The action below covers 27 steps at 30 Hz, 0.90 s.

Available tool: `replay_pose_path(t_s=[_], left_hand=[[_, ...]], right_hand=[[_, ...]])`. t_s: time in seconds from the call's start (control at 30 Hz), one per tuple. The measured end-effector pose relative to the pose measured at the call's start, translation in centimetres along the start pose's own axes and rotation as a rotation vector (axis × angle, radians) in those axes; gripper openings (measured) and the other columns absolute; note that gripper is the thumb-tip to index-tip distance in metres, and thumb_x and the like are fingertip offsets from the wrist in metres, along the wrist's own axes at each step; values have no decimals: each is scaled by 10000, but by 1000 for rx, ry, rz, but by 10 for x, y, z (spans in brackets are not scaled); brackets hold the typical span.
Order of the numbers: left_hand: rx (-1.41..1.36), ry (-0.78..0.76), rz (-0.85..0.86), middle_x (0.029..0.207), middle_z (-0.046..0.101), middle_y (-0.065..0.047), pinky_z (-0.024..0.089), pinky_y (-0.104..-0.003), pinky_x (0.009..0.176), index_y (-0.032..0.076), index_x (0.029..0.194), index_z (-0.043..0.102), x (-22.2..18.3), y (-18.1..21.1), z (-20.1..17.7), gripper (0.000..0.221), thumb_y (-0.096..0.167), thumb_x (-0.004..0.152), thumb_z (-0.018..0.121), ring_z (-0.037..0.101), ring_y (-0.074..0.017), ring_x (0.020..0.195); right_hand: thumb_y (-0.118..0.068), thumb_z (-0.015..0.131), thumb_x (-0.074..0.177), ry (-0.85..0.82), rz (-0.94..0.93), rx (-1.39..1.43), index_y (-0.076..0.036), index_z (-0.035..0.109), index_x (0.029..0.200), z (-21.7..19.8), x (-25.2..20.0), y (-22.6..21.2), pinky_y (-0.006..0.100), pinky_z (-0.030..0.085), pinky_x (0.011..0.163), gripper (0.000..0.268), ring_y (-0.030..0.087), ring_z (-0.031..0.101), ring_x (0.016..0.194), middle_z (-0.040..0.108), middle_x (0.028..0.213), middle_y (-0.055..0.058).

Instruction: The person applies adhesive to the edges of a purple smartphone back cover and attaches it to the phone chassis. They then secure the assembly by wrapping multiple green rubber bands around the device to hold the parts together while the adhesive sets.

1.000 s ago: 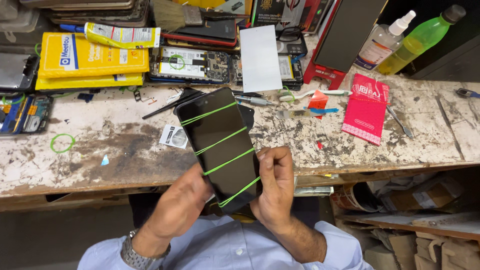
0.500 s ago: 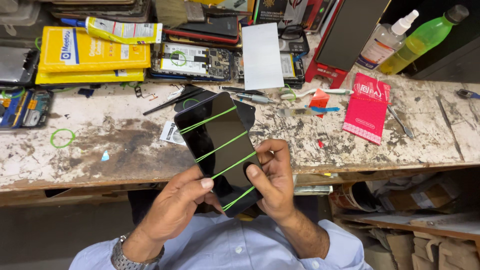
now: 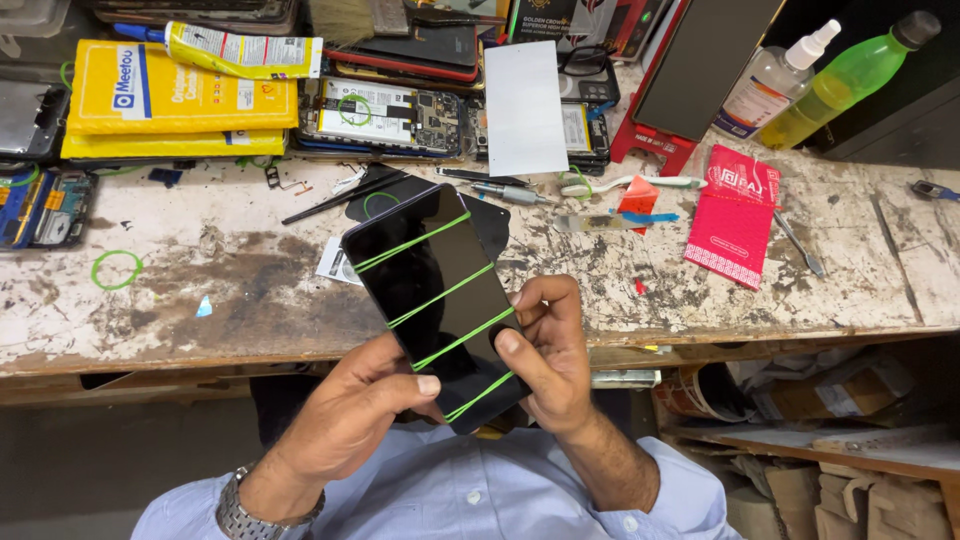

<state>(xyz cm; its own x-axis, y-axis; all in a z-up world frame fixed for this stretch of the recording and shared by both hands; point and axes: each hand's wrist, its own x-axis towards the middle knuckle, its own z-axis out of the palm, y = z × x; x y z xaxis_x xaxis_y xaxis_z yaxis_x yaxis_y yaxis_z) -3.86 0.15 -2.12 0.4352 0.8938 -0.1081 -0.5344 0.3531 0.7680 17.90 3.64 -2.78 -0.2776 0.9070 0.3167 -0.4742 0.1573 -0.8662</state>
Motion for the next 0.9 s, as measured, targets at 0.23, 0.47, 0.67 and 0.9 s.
replay_pose_path(t_s=[0.23,0.47,0.67,0.9], left_hand=[[-17,-5,7,1129,715,-163,609,-434,862,-76,1313,608,0,-5,-3,370,34,960,591,713,-251,1010],[-158,2,40,1226,712,-210,570,-449,945,-105,1361,570,-3,0,7,478,192,1003,463,713,-280,1065],[-117,32,15,1274,697,-178,552,-447,962,-72,1397,543,-5,2,10,487,122,957,472,692,-265,1100],[-124,-34,59,1241,690,-183,554,-466,986,-79,1375,565,-6,-5,7,433,76,978,492,684,-278,1113]], right_hand=[[-26,572,1027,37,-14,-79,-59,399,1222,-3,-3,3,242,468,765,263,83,561,857,601,993,69],[-12,567,1035,112,-103,-58,-52,398,1260,11,-8,10,238,474,769,284,83,569,844,627,975,80],[-2,564,1012,143,-99,-74,-38,424,1278,11,-7,8,228,449,756,303,72,549,822,624,961,69],[0,586,998,102,-74,-93,-51,442,1201,0,-4,3,227,412,704,254,61,497,773,559,905,30]])
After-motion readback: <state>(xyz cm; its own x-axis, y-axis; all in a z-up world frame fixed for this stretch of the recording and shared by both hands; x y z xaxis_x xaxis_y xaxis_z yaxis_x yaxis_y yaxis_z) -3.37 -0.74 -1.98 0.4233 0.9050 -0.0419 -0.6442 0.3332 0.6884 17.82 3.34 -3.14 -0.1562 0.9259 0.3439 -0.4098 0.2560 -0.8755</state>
